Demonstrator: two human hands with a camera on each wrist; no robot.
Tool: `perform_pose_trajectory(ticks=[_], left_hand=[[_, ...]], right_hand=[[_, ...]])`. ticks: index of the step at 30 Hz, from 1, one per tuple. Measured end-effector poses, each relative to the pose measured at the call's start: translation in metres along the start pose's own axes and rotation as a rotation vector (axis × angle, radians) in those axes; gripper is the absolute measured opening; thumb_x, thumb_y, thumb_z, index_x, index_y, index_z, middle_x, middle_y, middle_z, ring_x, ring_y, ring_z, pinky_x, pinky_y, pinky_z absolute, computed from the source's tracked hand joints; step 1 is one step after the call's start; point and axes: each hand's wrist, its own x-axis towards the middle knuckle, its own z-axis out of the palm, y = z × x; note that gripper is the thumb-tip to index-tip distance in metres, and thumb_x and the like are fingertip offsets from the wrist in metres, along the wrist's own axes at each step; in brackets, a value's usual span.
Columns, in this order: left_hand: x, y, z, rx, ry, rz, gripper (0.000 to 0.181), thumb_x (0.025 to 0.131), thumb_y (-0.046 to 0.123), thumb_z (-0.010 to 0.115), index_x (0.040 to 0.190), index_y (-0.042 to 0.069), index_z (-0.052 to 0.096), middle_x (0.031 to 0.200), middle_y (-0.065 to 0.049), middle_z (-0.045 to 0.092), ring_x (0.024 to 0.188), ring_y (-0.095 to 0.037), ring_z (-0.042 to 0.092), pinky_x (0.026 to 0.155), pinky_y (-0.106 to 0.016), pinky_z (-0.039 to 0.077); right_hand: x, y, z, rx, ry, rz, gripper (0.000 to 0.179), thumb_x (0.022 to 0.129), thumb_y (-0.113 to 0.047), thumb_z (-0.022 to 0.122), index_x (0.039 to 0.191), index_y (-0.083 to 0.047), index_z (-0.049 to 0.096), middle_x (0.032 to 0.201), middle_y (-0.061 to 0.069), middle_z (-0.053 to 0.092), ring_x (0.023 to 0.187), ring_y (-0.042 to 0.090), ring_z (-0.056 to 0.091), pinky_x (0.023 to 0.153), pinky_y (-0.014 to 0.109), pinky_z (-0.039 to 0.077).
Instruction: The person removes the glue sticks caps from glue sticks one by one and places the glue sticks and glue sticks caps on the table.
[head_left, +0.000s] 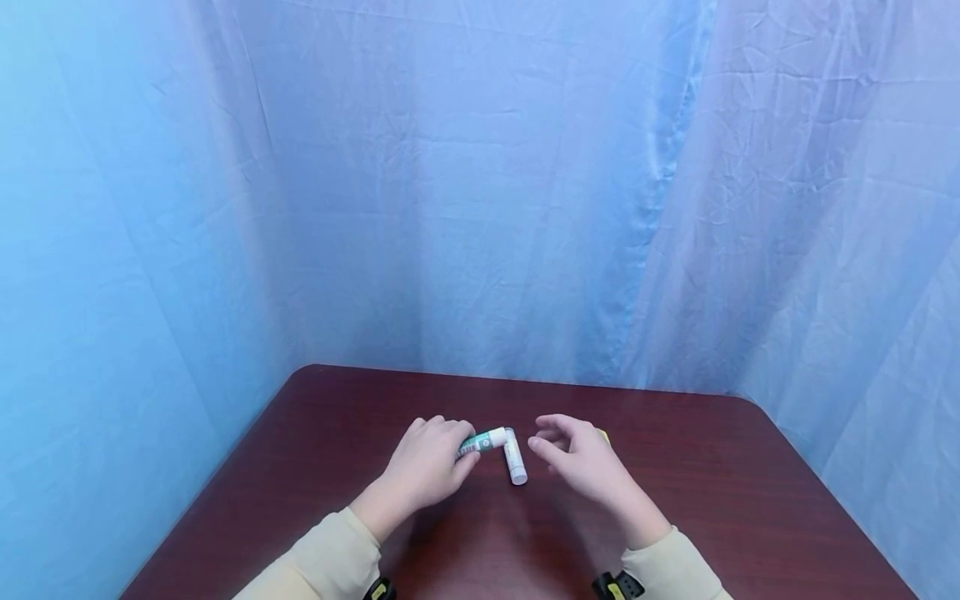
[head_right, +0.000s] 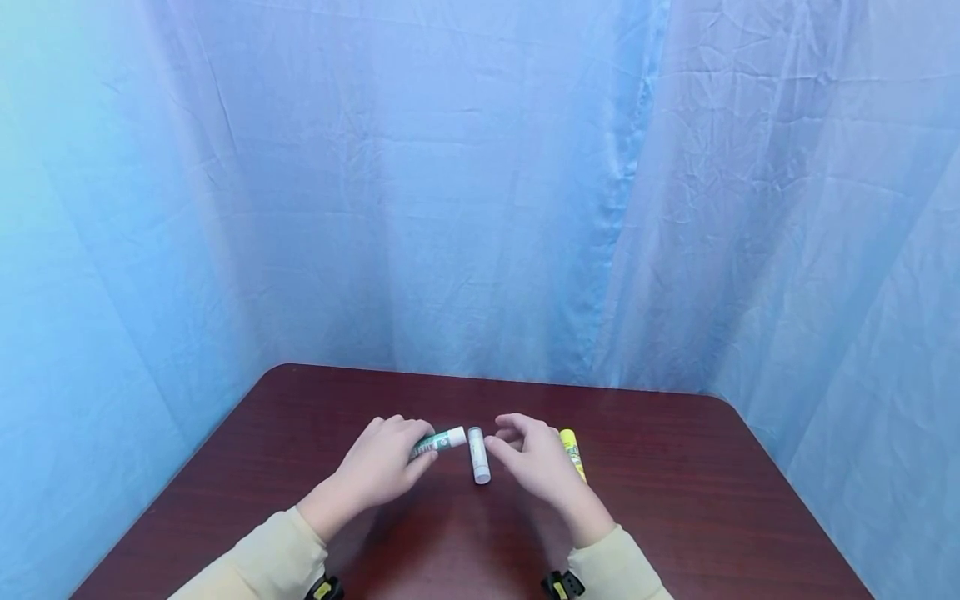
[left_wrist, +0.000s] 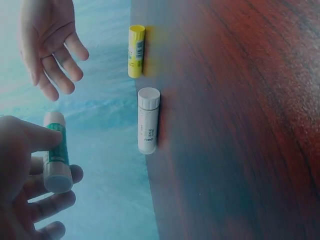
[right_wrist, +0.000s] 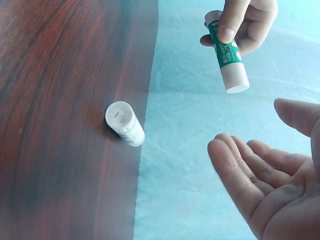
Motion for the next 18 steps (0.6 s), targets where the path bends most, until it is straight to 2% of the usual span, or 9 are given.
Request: perform_pose_trajectory(ticks=[7,12,18], left_hand=[[-0.003,0.003,0.000,0.075,0.043,0.069,0.020,0.097,0.033,0.066,0.102,0.017,0.055,0.076,0.013,0.047,0.071,-0.010,0.045,0.073,-0.033,0.039],[-0.004,0.004,0.001,0.051,0.049,0.091,0.020,0.099,0.031,0.064,0.106,0.016,0.052,0.081,0.011,0.045,0.072,-0.009,0.046,0.072,-0.031,0.038],[-0.003,0.002,0.001,0.027,0.041,0.130,0.021,0.100,0.031,0.062,0.107,0.014,0.051,0.084,0.009,0.046,0.070,-0.007,0.045,0.064,-0.026,0.034]], right_hand=[[-0.004,0.000,-0.005,-0.145,0.023,-0.060,0.037,0.093,-0.025,0.076,0.125,-0.008,0.067,0.103,-0.006,0.072,0.089,0.008,0.070,0.077,0.033,0.055],[-0.008,-0.005,-0.010,-0.193,0.034,-0.067,0.037,0.092,-0.024,0.077,0.125,-0.008,0.067,0.103,-0.004,0.072,0.090,0.008,0.069,0.080,0.034,0.055],[-0.011,-0.007,-0.018,-0.245,0.043,-0.097,0.040,0.091,-0.022,0.078,0.126,-0.007,0.066,0.105,0.000,0.071,0.090,0.007,0.068,0.081,0.033,0.055]])
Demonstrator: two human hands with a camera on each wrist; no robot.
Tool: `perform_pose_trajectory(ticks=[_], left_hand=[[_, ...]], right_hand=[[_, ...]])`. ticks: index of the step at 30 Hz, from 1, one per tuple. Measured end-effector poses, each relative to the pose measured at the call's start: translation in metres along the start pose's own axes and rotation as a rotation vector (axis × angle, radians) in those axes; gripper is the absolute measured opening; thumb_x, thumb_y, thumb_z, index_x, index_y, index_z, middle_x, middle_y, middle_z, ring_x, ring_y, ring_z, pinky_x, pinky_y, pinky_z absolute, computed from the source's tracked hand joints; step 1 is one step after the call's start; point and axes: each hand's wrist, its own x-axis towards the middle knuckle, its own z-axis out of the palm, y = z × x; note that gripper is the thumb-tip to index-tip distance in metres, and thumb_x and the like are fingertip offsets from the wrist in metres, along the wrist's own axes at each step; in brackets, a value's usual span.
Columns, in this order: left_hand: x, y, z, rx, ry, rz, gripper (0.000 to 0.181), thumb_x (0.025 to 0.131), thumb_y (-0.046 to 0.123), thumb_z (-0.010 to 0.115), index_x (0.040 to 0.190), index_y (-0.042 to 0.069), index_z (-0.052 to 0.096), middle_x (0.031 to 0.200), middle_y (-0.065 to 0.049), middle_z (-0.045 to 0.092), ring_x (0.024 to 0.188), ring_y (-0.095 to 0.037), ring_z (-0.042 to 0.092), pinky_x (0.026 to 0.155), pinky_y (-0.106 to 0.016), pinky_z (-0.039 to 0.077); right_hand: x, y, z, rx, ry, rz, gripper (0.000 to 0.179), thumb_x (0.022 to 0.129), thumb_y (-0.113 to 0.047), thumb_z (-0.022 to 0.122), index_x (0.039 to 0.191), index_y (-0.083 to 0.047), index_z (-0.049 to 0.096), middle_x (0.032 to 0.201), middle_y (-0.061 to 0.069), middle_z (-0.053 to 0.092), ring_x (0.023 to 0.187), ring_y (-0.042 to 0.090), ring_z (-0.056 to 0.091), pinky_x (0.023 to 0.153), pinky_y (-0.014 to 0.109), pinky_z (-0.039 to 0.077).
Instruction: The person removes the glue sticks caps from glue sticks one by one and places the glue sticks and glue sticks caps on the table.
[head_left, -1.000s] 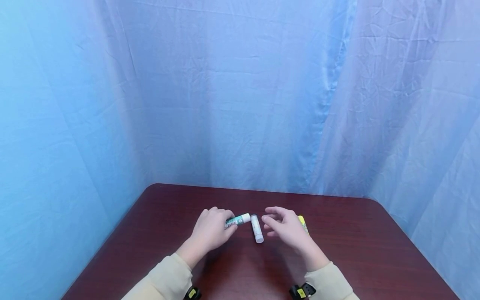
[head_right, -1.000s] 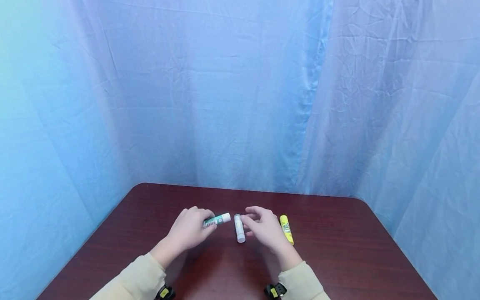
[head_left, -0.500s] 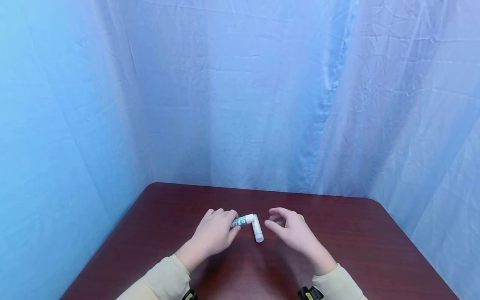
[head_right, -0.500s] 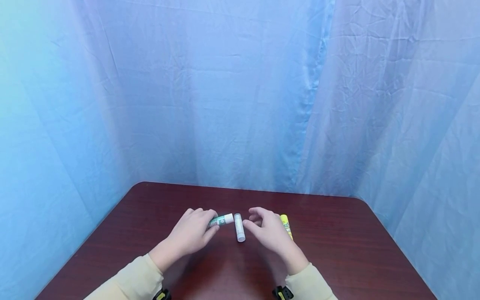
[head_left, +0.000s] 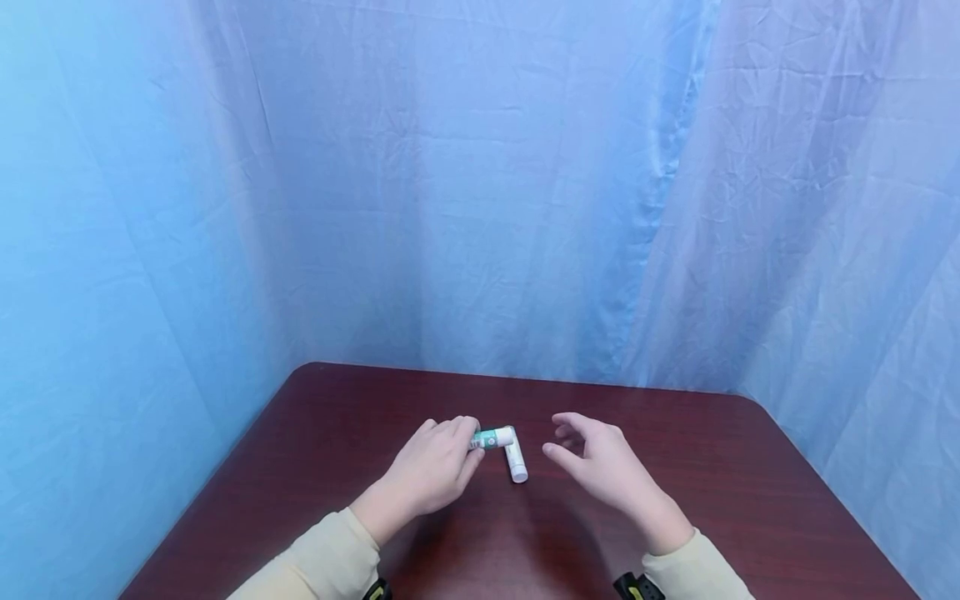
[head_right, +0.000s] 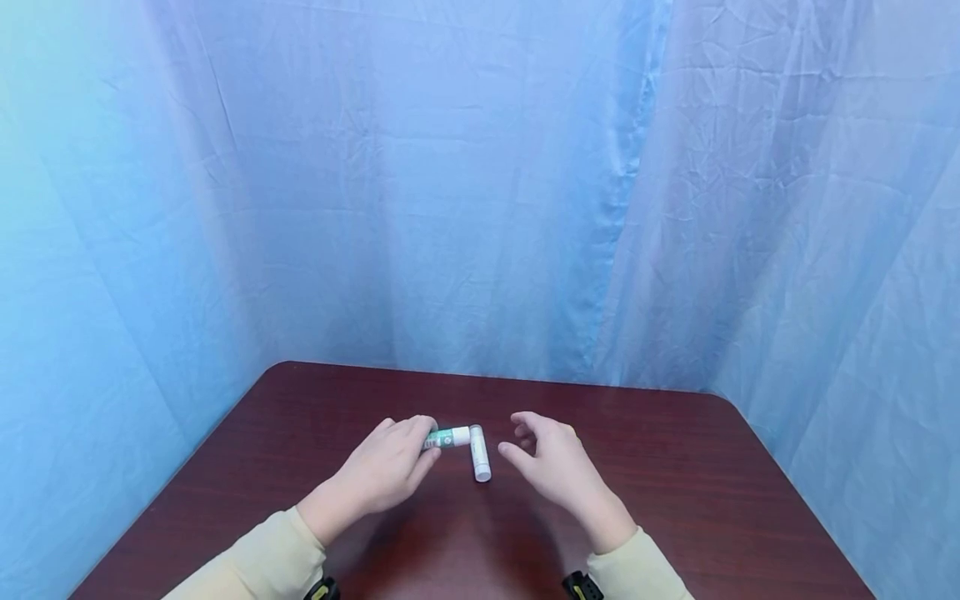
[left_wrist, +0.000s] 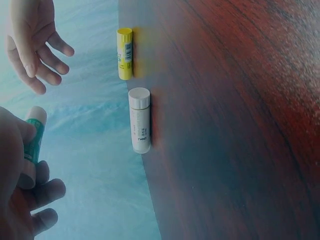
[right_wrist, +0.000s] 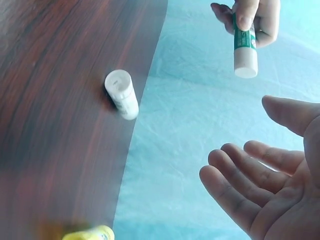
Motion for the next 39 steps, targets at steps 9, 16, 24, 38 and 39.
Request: perform_pose_trajectory(ticks=[9,16,24,38,39], left_hand=[[-0.001,-0.002,0.003,-0.025,-0.023,0.047,0.033,0.099,0.039,0.065,0.115,0.010,0.058,0.091,0.005,0.056,0.077,-0.011,0.051,0.066,-0.028,0.041],[-0.002,-0.003,0.006,0.056,-0.034,0.084,0.027,0.099,0.043,0.065,0.100,0.017,0.058,0.080,0.009,0.045,0.068,-0.009,0.045,0.059,-0.026,0.033],[-0.002,-0.003,0.009,0.100,-0.037,0.145,0.030,0.100,0.044,0.064,0.093,0.017,0.051,0.068,0.011,0.043,0.057,-0.007,0.044,0.054,-0.025,0.031],[-0.002,-0.001,0.010,-0.038,-0.095,0.106,0.023,0.102,0.038,0.063,0.104,0.016,0.056,0.077,0.010,0.044,0.063,-0.008,0.043,0.058,-0.023,0.042],[-0.002,-0.001,0.010,-0.038,-0.094,0.109,0.023,0.101,0.038,0.064,0.103,0.016,0.057,0.078,0.010,0.045,0.063,-0.008,0.043,0.058,-0.023,0.042]], right_hand=[[-0.005,0.007,-0.005,-0.067,0.075,-0.230,0.050,0.086,-0.026,0.085,0.129,-0.011,0.065,0.108,-0.005,0.070,0.094,0.014,0.070,0.080,0.034,0.057],[-0.005,0.011,-0.005,-0.141,0.143,-0.415,0.055,0.083,-0.027,0.087,0.131,-0.010,0.064,0.113,-0.005,0.069,0.095,0.015,0.068,0.078,0.033,0.056],[-0.004,0.014,-0.009,-0.190,0.100,-0.501,0.050,0.090,-0.028,0.080,0.134,-0.011,0.062,0.119,-0.006,0.067,0.101,0.015,0.068,0.082,0.034,0.056],[-0.004,0.010,-0.008,-0.376,-0.015,-0.490,0.056,0.091,-0.046,0.076,0.135,-0.012,0.064,0.123,-0.003,0.067,0.111,0.013,0.064,0.089,0.039,0.054],[-0.004,0.010,-0.007,-0.386,-0.018,-0.492,0.056,0.091,-0.046,0.075,0.135,-0.013,0.064,0.122,-0.002,0.067,0.111,0.014,0.064,0.089,0.040,0.054]])
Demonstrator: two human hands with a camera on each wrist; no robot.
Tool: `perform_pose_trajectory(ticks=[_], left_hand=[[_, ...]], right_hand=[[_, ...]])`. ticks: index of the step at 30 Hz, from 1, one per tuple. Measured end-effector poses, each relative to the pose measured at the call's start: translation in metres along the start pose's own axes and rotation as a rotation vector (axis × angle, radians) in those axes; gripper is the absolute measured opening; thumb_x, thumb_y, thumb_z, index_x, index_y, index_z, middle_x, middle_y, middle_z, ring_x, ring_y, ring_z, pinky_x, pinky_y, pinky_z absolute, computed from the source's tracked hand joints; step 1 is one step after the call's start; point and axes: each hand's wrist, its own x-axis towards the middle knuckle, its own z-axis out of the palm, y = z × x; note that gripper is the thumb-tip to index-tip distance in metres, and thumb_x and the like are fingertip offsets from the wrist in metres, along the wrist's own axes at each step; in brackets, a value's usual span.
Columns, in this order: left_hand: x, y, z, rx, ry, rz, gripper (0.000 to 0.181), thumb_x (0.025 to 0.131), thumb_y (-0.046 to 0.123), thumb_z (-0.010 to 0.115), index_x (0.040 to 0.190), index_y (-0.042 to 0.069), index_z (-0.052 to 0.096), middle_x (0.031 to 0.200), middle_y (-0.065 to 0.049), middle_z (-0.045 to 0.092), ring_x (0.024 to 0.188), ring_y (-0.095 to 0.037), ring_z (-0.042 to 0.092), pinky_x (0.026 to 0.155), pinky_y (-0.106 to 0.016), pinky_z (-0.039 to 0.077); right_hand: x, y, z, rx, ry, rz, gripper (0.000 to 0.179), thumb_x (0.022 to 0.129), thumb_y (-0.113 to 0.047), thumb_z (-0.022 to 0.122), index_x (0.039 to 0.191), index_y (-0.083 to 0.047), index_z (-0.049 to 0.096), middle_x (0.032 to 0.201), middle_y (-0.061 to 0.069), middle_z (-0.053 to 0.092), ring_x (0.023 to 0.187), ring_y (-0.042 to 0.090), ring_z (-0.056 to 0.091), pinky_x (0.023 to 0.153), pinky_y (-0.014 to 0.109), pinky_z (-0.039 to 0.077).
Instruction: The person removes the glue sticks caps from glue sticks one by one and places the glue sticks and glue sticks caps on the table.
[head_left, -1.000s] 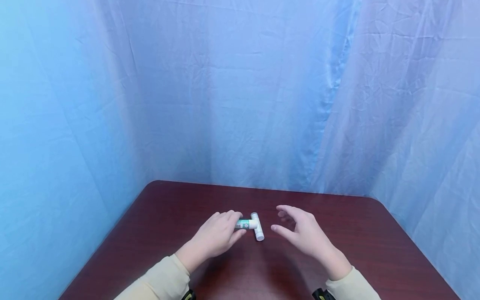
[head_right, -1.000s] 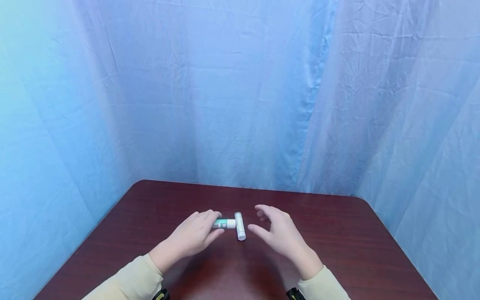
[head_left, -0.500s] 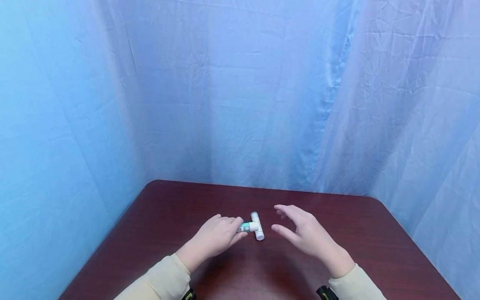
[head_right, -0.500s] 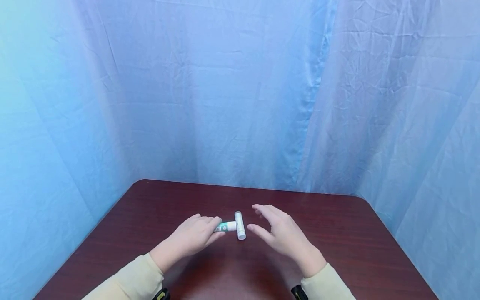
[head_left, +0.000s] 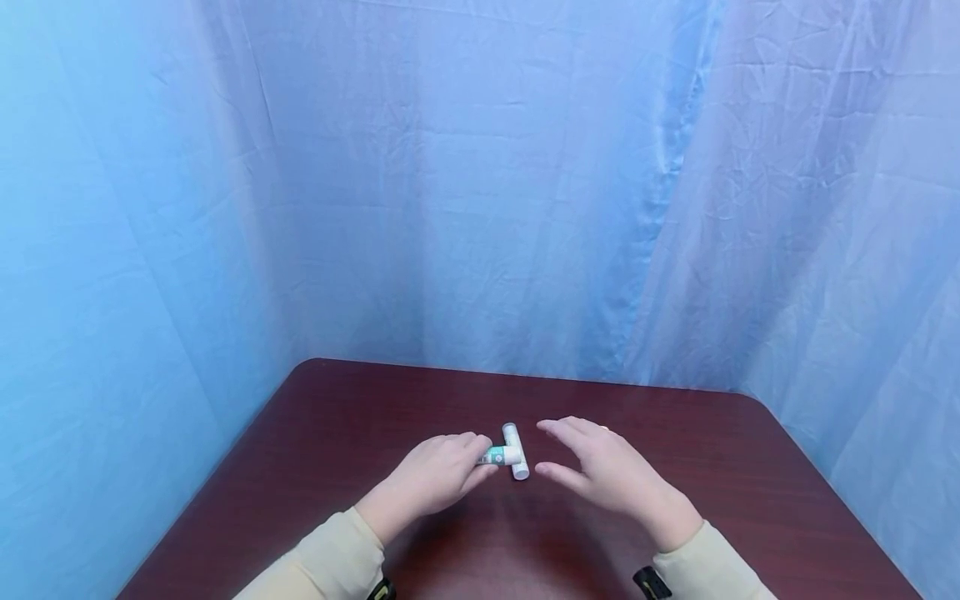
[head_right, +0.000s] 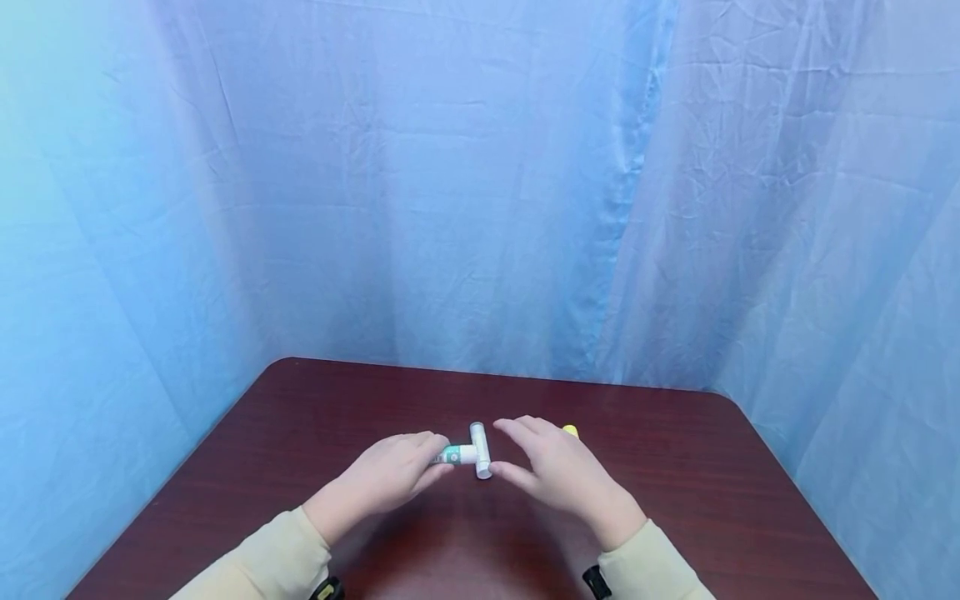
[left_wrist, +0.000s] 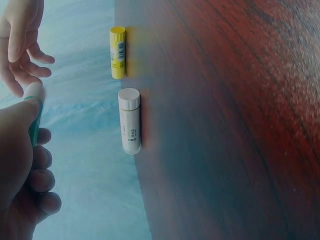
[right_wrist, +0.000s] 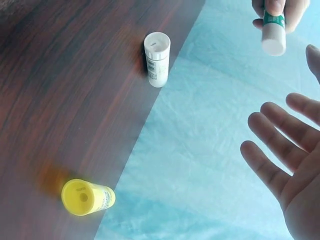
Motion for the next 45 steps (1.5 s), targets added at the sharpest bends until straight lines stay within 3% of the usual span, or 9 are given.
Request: perform_pose_trajectory(ticks=[12,22,28,38,45], left_hand=[[0.001,0.005,0.000,-0.033,-0.007,0.023,0.022,0.101,0.038,0.064,0.097,0.017,0.056,0.076,0.011,0.044,0.062,-0.006,0.041,0.057,-0.022,0.039],[0.003,0.006,0.001,-0.031,-0.002,0.045,0.021,0.102,0.038,0.063,0.100,0.017,0.057,0.079,0.010,0.047,0.064,-0.006,0.043,0.059,-0.021,0.040],[0.004,0.007,0.001,-0.042,-0.008,0.053,0.021,0.102,0.038,0.062,0.102,0.017,0.058,0.080,0.009,0.048,0.065,-0.006,0.044,0.059,-0.022,0.041],[0.005,0.008,0.002,-0.034,-0.009,0.075,0.021,0.102,0.037,0.063,0.106,0.017,0.059,0.083,0.009,0.051,0.067,-0.007,0.047,0.062,-0.023,0.044],[0.006,0.009,0.003,-0.047,-0.039,0.106,0.025,0.103,0.040,0.060,0.114,0.018,0.062,0.084,0.010,0.051,0.070,-0.006,0.047,0.065,-0.020,0.043]], right_hand=[[0.004,0.000,0.014,-0.066,-0.032,-0.085,0.056,0.089,-0.050,0.076,0.130,-0.013,0.066,0.117,-0.003,0.068,0.109,0.013,0.063,0.088,0.034,0.054],[0.005,-0.004,0.022,-0.039,-0.033,-0.114,0.054,0.093,-0.052,0.072,0.133,-0.017,0.064,0.116,-0.009,0.066,0.106,0.011,0.062,0.087,0.035,0.053],[0.007,-0.003,0.026,-0.008,-0.045,-0.149,0.049,0.095,-0.045,0.071,0.133,-0.015,0.064,0.116,-0.007,0.066,0.101,0.010,0.063,0.084,0.033,0.053],[0.006,-0.003,0.033,0.029,-0.093,-0.181,0.045,0.098,-0.040,0.069,0.132,-0.010,0.064,0.113,-0.006,0.065,0.093,0.009,0.062,0.081,0.030,0.053],[0.006,-0.007,0.033,0.059,-0.161,-0.152,0.037,0.102,-0.037,0.064,0.129,-0.013,0.062,0.104,-0.011,0.061,0.085,0.004,0.056,0.077,0.025,0.051]])
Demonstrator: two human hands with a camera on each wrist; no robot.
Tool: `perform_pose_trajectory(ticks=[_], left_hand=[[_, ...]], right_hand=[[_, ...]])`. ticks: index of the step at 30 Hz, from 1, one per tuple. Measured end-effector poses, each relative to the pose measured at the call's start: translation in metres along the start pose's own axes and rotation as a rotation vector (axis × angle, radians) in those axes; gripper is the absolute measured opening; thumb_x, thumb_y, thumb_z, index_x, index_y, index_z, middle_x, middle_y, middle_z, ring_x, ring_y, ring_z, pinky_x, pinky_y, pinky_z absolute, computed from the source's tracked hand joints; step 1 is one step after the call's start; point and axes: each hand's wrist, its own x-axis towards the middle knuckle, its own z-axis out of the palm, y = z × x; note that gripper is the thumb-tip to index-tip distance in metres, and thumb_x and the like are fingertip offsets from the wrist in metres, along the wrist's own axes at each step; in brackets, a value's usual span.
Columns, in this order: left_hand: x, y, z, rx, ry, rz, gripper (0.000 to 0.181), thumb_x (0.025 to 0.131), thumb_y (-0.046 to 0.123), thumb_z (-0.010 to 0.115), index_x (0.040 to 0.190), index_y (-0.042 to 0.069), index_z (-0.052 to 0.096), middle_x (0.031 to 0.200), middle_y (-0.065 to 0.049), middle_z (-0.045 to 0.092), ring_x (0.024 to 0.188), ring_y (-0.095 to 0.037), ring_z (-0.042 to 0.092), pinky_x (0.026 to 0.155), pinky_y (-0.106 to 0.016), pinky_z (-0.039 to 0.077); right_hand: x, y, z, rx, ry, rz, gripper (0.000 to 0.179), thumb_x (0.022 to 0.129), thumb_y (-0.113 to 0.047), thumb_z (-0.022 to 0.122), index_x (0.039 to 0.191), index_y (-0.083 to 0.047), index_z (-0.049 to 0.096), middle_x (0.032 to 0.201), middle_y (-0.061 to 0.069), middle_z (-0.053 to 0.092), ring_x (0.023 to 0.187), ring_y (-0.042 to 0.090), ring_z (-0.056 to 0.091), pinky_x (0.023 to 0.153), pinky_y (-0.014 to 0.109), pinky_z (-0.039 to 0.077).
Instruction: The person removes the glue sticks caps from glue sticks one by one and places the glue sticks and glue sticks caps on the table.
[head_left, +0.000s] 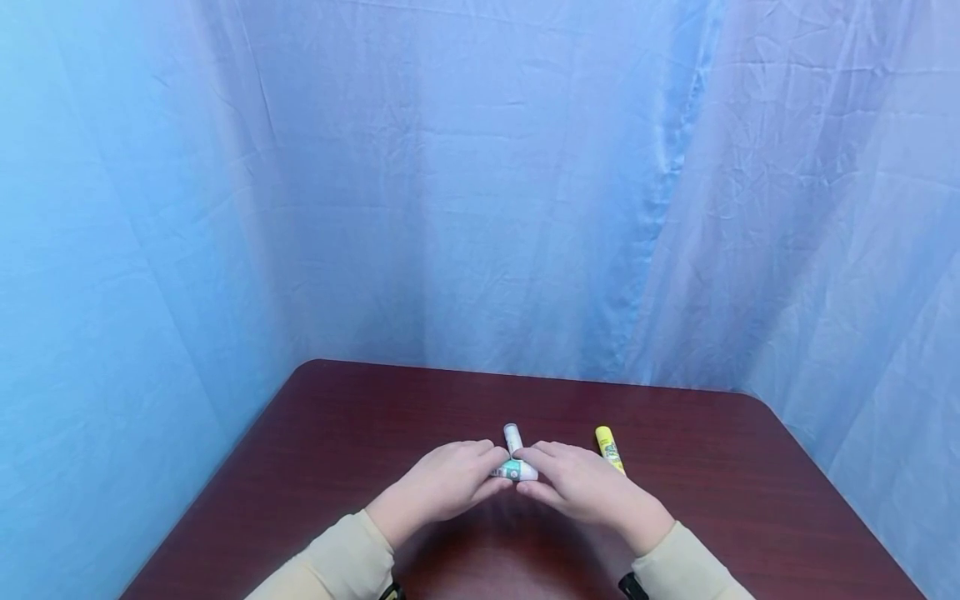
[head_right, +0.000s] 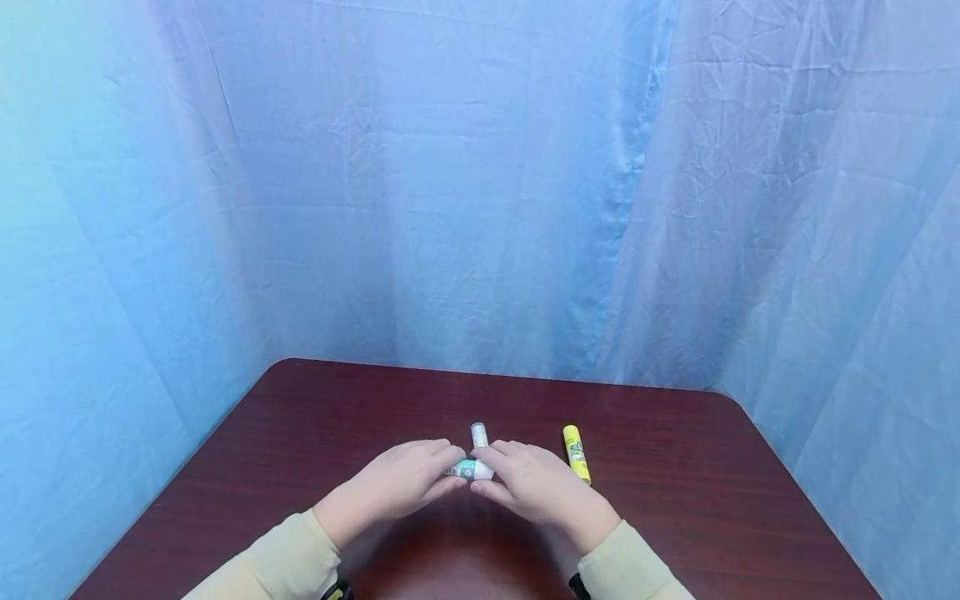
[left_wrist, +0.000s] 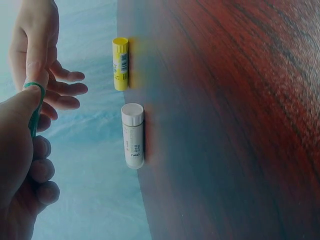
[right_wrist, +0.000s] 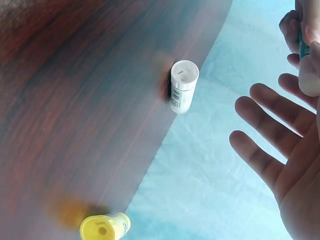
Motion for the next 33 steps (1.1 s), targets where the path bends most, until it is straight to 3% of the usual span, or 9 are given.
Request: perform_pose_trajectory(ticks=[6,10,20,26,29,33], left_hand=[[-0.0004,0.0004,-0.0004,0.019,0.008,0.028,0.024,0.103,0.040,0.060,0.114,0.019,0.062,0.085,0.010,0.050,0.072,-0.006,0.048,0.069,-0.021,0.045],[-0.0012,-0.0010,0.0005,0.012,0.008,0.045,0.022,0.103,0.040,0.060,0.111,0.019,0.063,0.084,0.011,0.050,0.072,-0.006,0.049,0.070,-0.022,0.045],[-0.0015,-0.0055,0.0028,0.027,0.040,0.090,0.022,0.103,0.040,0.061,0.112,0.019,0.063,0.088,0.011,0.055,0.074,-0.006,0.052,0.072,-0.023,0.047],[-0.0001,-0.0037,0.0007,0.020,0.046,0.124,0.020,0.102,0.038,0.063,0.106,0.019,0.061,0.089,0.010,0.057,0.074,-0.006,0.052,0.073,-0.021,0.047],[0.0001,-0.0035,0.0010,0.019,0.041,0.134,0.020,0.102,0.039,0.062,0.103,0.020,0.059,0.088,0.011,0.055,0.072,-0.005,0.049,0.070,-0.020,0.045],[-0.0005,-0.0043,0.0013,0.030,0.047,0.139,0.021,0.103,0.041,0.061,0.103,0.021,0.058,0.089,0.012,0.056,0.073,-0.005,0.049,0.071,-0.021,0.046]], right_hand=[[-0.0004,-0.0011,0.0002,0.000,-0.034,0.017,0.020,0.104,-0.037,0.060,0.110,-0.019,0.060,0.090,-0.015,0.050,0.073,0.002,0.049,0.068,0.021,0.045],[-0.0006,-0.0016,0.0002,0.005,-0.057,0.029,0.019,0.105,-0.039,0.058,0.099,-0.021,0.055,0.085,-0.017,0.046,0.068,0.001,0.046,0.064,0.021,0.042],[0.0006,-0.0025,-0.0015,0.039,-0.112,0.082,0.023,0.107,-0.043,0.052,0.097,-0.023,0.053,0.080,-0.016,0.043,0.066,0.003,0.046,0.063,0.023,0.042],[-0.0015,-0.0040,-0.0052,0.119,-0.161,0.136,0.027,0.106,-0.046,0.050,0.113,-0.021,0.056,0.084,-0.017,0.050,0.072,0.002,0.051,0.067,0.025,0.045],[-0.0024,-0.0044,-0.0060,0.115,-0.159,0.107,0.021,0.107,-0.044,0.050,0.102,-0.024,0.054,0.080,-0.018,0.046,0.070,0.001,0.049,0.066,0.024,0.044],[-0.0023,-0.0055,-0.0075,0.091,-0.148,0.083,0.026,0.107,-0.043,0.050,0.089,-0.026,0.046,0.072,-0.017,0.039,0.063,0.002,0.043,0.062,0.023,0.040]])
